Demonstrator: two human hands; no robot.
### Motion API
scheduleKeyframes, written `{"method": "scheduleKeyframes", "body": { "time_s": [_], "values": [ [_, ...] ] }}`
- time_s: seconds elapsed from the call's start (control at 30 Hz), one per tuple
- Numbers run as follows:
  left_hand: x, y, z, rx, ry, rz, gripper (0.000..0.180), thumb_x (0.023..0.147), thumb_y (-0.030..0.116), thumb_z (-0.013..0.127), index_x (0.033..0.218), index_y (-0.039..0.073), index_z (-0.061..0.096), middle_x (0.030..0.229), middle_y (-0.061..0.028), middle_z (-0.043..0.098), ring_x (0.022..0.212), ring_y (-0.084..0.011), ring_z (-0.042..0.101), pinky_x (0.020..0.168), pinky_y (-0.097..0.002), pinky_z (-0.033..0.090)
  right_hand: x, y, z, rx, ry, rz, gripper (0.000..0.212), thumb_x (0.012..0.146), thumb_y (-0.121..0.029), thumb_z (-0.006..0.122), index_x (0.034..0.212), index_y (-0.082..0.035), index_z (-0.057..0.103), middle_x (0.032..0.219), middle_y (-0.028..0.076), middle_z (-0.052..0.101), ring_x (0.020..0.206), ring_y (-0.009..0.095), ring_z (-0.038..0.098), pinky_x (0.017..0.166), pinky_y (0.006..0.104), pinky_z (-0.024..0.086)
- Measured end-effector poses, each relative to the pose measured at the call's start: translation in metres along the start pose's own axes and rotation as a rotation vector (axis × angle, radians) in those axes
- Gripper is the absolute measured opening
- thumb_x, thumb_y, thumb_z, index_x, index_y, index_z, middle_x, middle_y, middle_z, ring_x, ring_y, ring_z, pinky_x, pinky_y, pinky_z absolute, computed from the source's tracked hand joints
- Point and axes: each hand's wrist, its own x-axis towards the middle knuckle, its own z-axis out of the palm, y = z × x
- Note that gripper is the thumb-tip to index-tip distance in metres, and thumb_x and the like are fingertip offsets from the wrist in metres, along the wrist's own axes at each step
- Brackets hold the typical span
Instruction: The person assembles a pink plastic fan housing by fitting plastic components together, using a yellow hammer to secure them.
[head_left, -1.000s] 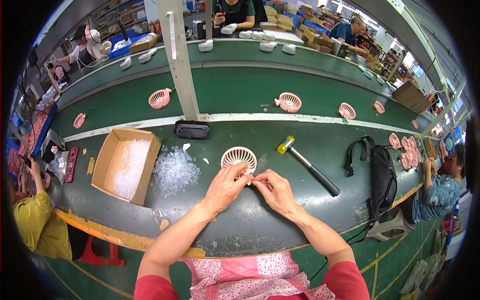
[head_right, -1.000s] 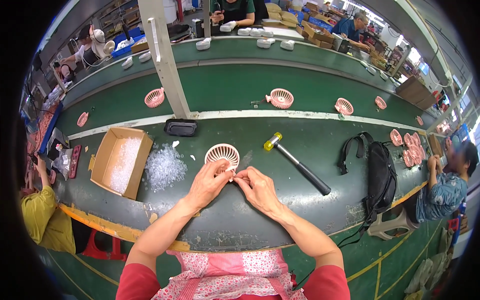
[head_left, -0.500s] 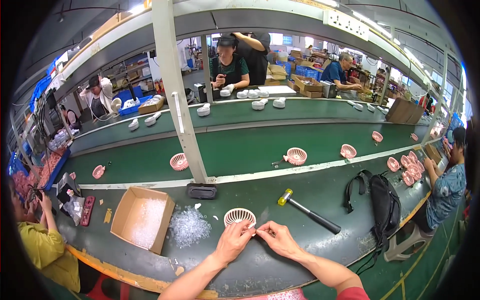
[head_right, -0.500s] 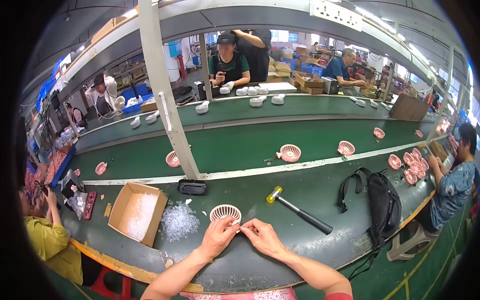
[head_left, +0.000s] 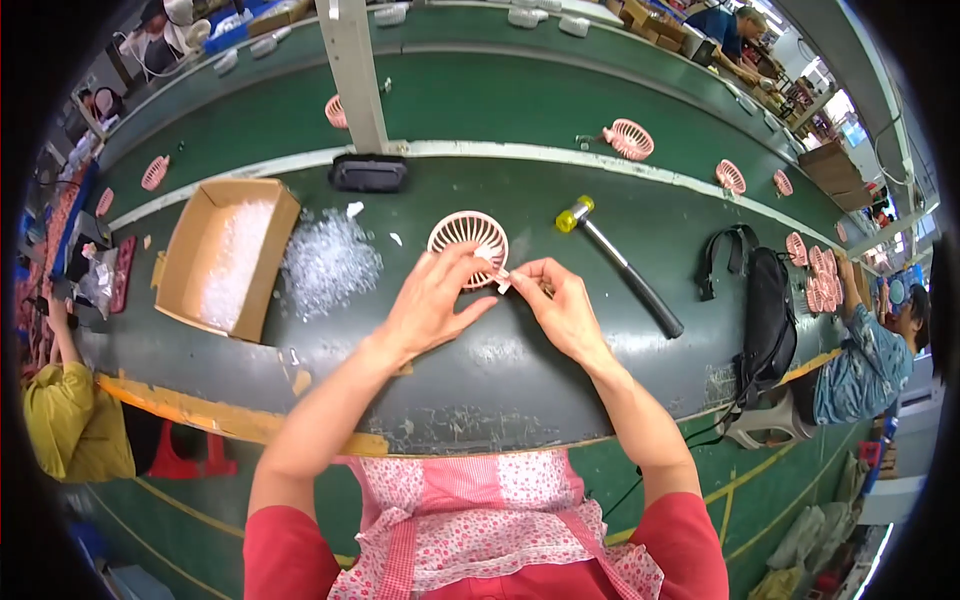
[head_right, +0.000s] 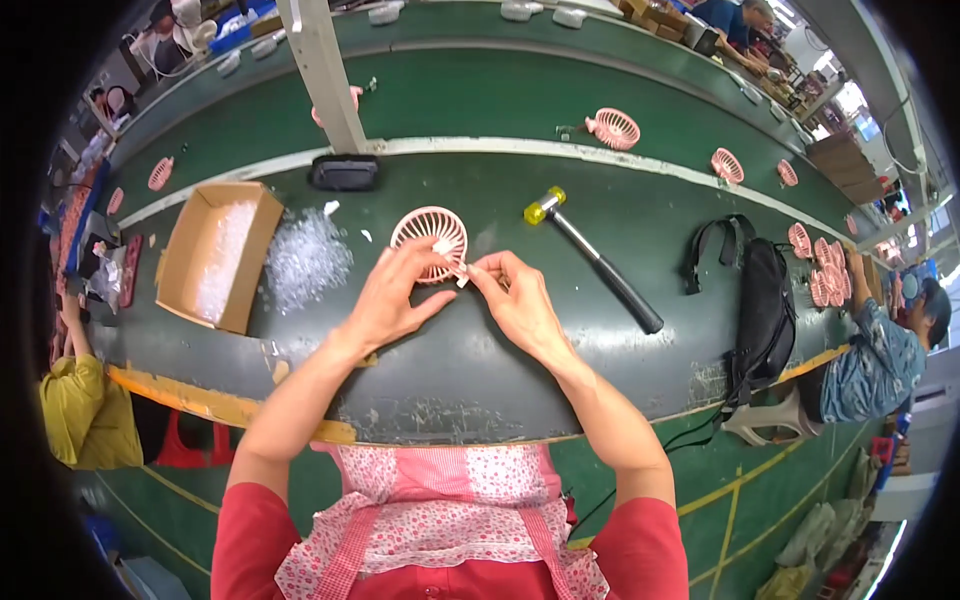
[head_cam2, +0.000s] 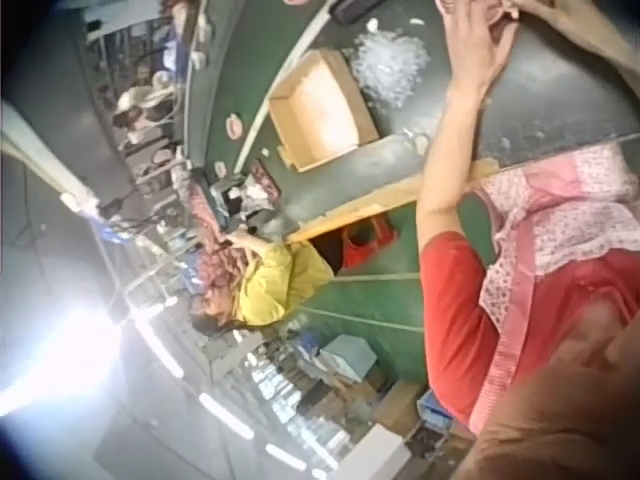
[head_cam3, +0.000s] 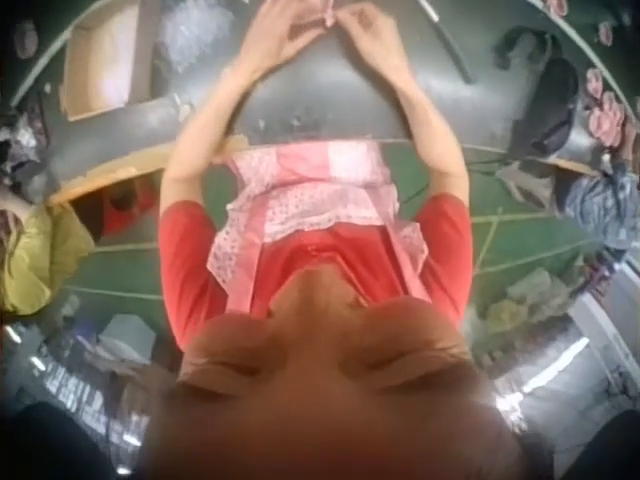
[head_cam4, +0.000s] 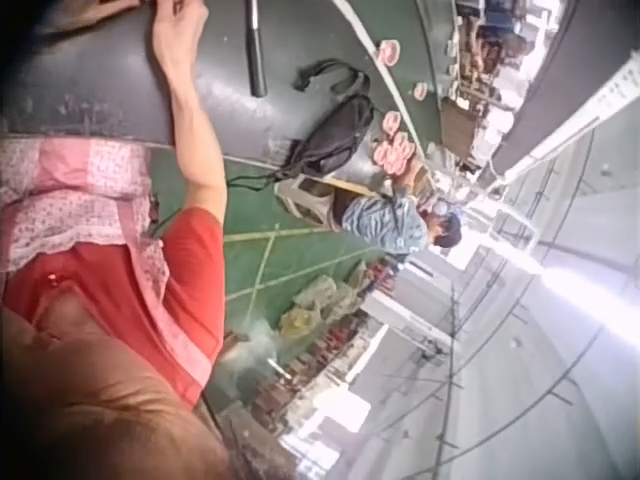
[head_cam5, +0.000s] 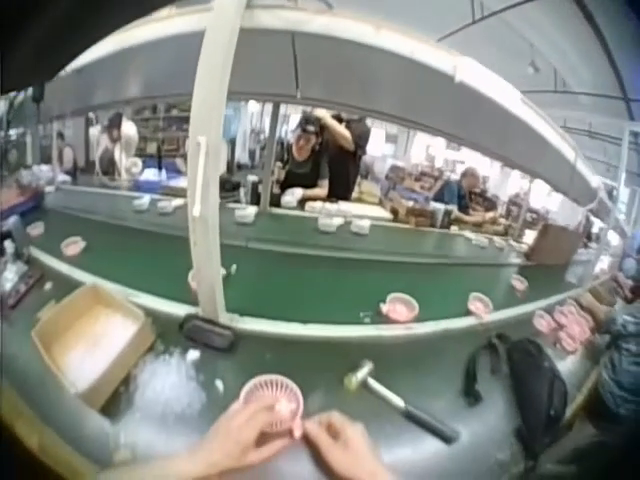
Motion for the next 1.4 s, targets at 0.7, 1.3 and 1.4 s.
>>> {"method": "scheduleKeyframes", "body": {
  "time_s": [0.7, 1.3, 1.4],
  "values": [
    [-0.010, 0.005, 0.004, 0.059, -0.100, 0.027, 0.039, 0.082, 0.009, 0.073, 0.120, 0.013, 0.061, 0.125, -0.0075, 0.059, 0.114, -0.0256, 0.058, 0.090, -0.0378, 0.044, -0.012, -0.008, -0.010, -0.587, -0.073, -0.431, 0.009, 0.089, -0.007, 0.070, 0.094, 0.000, 0.066, 0.082, 0.010, 0.065, 0.067, 0.025, 0.065, 0.060, 0.0353, 0.050],
    [-0.013, 0.015, 0.009, 0.221, -0.081, 0.101, 0.028, 0.082, 0.007, 0.062, 0.109, 0.011, 0.068, 0.122, -0.0091, 0.060, 0.100, -0.0239, 0.060, 0.091, -0.0382, 0.044, -0.015, -0.003, -0.006, -0.632, -0.039, -0.602, 0.011, 0.083, -0.005, 0.073, 0.091, -0.001, 0.066, 0.076, 0.009, 0.061, 0.065, 0.028, 0.062, 0.057, 0.0377, 0.048],
    [-0.012, 0.016, 0.009, 0.219, -0.086, 0.082, 0.027, 0.080, 0.007, 0.066, 0.106, 0.011, 0.068, 0.121, -0.0093, 0.060, 0.099, -0.0241, 0.060, 0.091, -0.0384, 0.044, -0.015, -0.005, -0.006, -0.641, -0.048, -0.601, 0.011, 0.083, -0.005, 0.073, 0.091, -0.002, 0.065, 0.077, 0.009, 0.062, 0.066, 0.027, 0.063, 0.058, 0.0377, 0.049]
  ]
}}
